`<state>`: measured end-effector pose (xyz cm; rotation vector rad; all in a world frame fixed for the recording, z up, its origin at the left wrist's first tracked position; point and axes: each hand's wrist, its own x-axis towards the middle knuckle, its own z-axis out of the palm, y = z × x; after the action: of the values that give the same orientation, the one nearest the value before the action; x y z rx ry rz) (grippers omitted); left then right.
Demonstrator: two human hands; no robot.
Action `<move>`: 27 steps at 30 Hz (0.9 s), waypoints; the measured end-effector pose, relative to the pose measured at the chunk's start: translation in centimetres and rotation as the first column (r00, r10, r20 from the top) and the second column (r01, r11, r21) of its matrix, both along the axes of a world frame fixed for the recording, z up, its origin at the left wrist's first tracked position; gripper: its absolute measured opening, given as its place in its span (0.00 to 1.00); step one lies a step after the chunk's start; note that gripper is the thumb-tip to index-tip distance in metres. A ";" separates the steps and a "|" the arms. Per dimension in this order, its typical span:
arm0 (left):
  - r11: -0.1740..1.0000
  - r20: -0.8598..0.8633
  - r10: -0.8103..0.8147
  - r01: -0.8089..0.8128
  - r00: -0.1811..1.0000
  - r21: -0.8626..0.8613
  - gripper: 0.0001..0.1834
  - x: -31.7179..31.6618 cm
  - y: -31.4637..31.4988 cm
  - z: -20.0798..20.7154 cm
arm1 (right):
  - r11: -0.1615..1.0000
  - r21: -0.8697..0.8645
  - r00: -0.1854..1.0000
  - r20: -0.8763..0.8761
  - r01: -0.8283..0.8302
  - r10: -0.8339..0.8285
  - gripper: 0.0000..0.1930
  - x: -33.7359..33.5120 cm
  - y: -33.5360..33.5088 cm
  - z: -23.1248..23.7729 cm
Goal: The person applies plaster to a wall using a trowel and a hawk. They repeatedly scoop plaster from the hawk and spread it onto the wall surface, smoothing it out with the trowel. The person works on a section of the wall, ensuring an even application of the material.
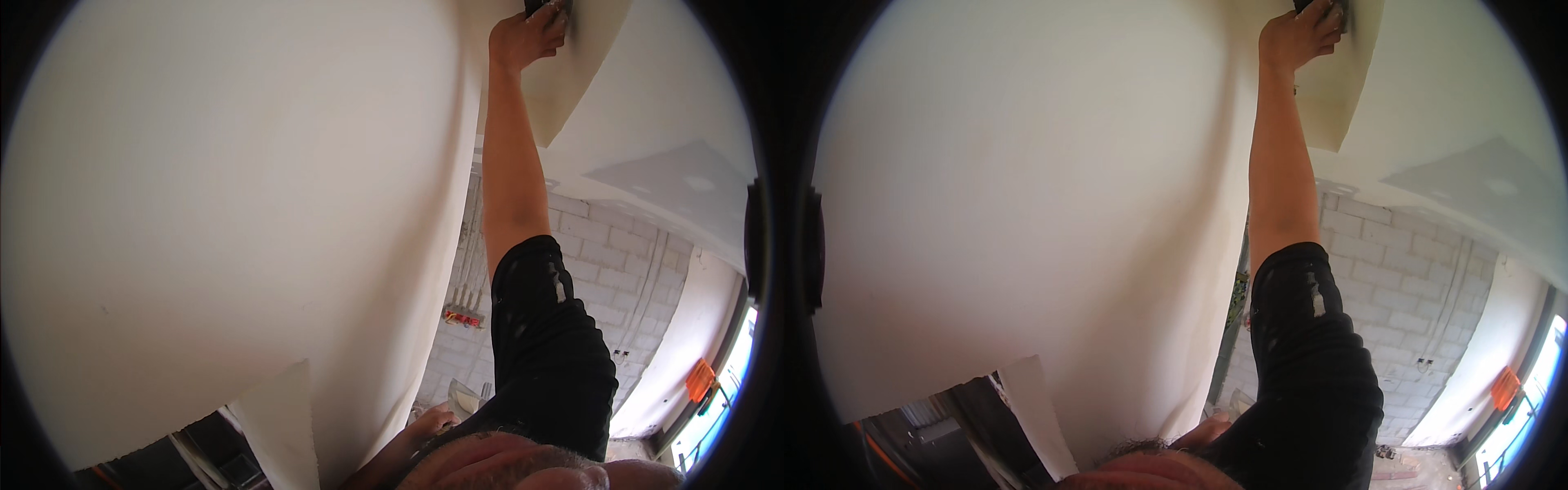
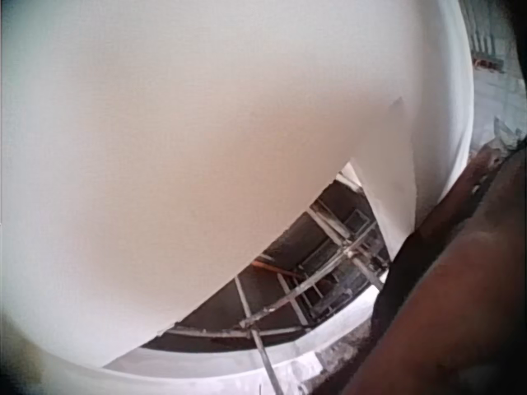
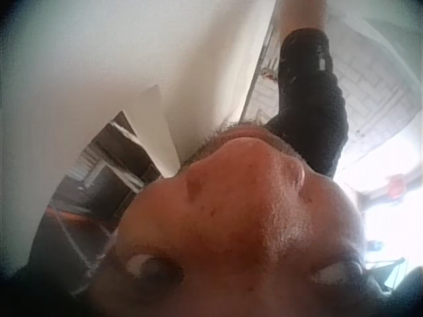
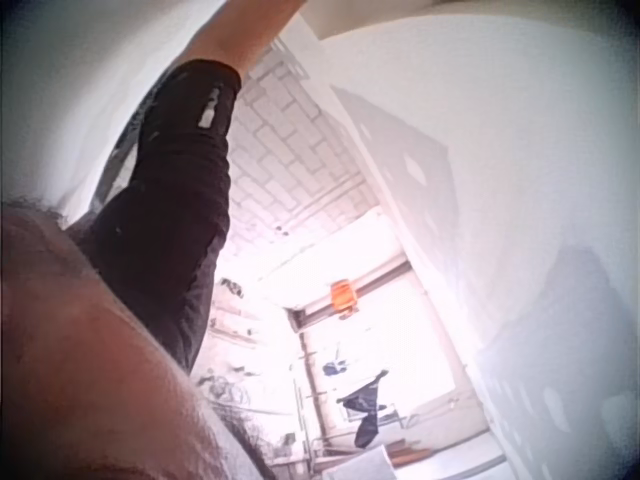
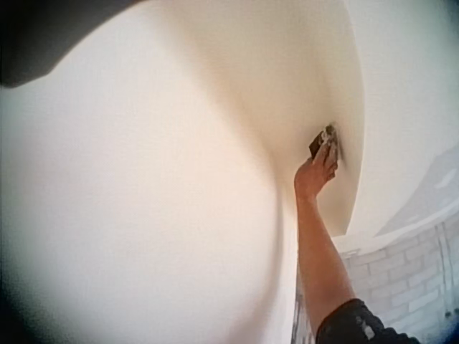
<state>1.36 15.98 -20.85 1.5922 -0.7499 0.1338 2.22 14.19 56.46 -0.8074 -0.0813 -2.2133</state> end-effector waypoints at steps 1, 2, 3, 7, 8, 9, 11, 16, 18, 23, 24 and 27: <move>0.999 0.132 0.026 -0.031 0.991 0.038 0.21 -0.1 0.2 0.0 | 1.000 -0.007 1.000 -0.024 -0.016 0.016 0.29 -0.2 0.3 0.0; 0.995 0.262 0.046 -0.067 0.964 0.071 0.21 -0.2 0.4 0.1 | 1.000 -0.030 1.000 0.017 -0.004 0.004 0.29 -0.1 0.7 0.3; 0.999 0.211 0.028 -0.037 0.977 0.040 0.21 -0.1 0.3 0.0 | 0.999 -0.048 0.998 0.058 0.011 -0.008 0.30 -0.2 0.8 0.4; 0.968 -0.330 -0.173 0.098 0.928 -0.231 0.17 1.2 -0.5 -0.4 | 0.975 -0.219 0.998 -0.063 -0.033 0.020 0.31 -1.4 3.2 -1.8; 0.969 -0.369 -0.181 0.100 0.911 -0.227 0.16 1.6 -0.3 -0.8 | 0.974 -0.227 0.999 0.027 -0.015 0.022 0.31 -0.8 3.8 -2.0; 0.969 -0.408 -0.193 0.110 0.892 -0.220 0.15 1.8 -0.4 -1.2 | 0.971 -0.240 0.999 0.033 -0.001 0.010 0.30 -0.7 3.2 -2.6; 0.999 0.134 -0.034 0.038 0.990 -0.027 0.15 1.9 0.5 -1.8 | 0.961 -0.276 0.998 0.047 -0.014 0.028 0.28 -0.3 3.7 -4.0; 0.997 0.073 -0.010 0.004 0.997 0.072 0.14 2.1 0.3 -1.8 | 0.997 -0.072 0.985 0.171 0.040 -0.027 0.25 -2.3 2.4 -2.2; 0.999 0.084 -0.022 0.017 0.996 0.051 0.13 1.0 0.2 -0.6 | 0.996 -0.039 0.979 0.194 0.076 -0.067 0.25 -3.3 2.0 -1.6; 0.993 0.461 -0.019 -0.039 0.887 0.114 0.15 0.9 0.7 -0.2 | 1.000 0.005 0.990 0.138 0.008 -0.009 0.25 -5.5 2.3 -1.0; 0.997 0.406 -0.041 0.012 0.913 0.073 0.15 1.0 0.6 -0.2 | 0.999 0.023 0.991 0.134 0.025 -0.028 0.25 -5.4 2.2 -0.7; 0.990 0.127 -0.143 0.142 0.982 0.018 0.14 1.3 0.7 -0.2 | 0.999 0.037 0.988 0.152 0.025 -0.031 0.26 -5.4 1.8 -0.4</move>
<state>2.68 16.72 -21.01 1.5427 -0.9629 0.1287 -3.22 15.97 56.08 -0.6224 -0.1067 -2.2944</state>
